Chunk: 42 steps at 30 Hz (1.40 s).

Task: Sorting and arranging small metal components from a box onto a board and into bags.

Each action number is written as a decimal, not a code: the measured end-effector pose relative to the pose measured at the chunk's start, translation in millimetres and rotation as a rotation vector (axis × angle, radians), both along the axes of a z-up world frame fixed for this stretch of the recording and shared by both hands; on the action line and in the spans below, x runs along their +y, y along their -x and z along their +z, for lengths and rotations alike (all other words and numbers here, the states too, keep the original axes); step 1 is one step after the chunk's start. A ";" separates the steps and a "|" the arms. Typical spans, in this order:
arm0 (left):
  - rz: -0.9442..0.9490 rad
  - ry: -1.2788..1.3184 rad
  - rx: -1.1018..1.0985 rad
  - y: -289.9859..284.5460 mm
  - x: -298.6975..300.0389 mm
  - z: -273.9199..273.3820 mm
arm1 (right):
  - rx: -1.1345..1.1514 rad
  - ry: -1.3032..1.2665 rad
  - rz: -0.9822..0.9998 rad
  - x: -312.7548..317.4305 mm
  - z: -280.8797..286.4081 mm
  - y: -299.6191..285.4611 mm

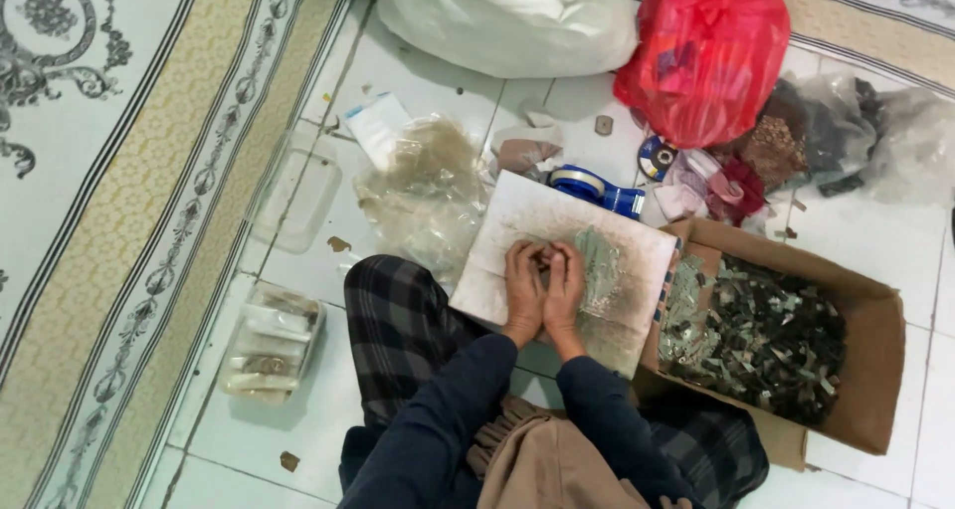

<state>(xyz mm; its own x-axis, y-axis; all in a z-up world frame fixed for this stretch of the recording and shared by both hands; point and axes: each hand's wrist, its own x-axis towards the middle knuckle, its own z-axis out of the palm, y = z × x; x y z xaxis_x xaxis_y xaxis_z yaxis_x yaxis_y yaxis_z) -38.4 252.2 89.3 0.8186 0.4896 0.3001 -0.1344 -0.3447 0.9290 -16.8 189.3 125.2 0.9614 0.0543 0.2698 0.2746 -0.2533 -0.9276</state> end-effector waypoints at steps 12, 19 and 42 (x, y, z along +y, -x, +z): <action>0.145 -0.028 0.042 -41.4 102.5 34.0 | -0.078 0.282 -0.008 8.9 7.4 5.5; 0.096 -0.713 0.149 -128.8 214.0 36.4 | -0.141 0.322 -0.033 9.5 -10.3 1.2; -0.539 -0.360 0.162 -88.1 235.9 331.6 | -0.047 0.391 -0.084 14.6 -26.3 0.2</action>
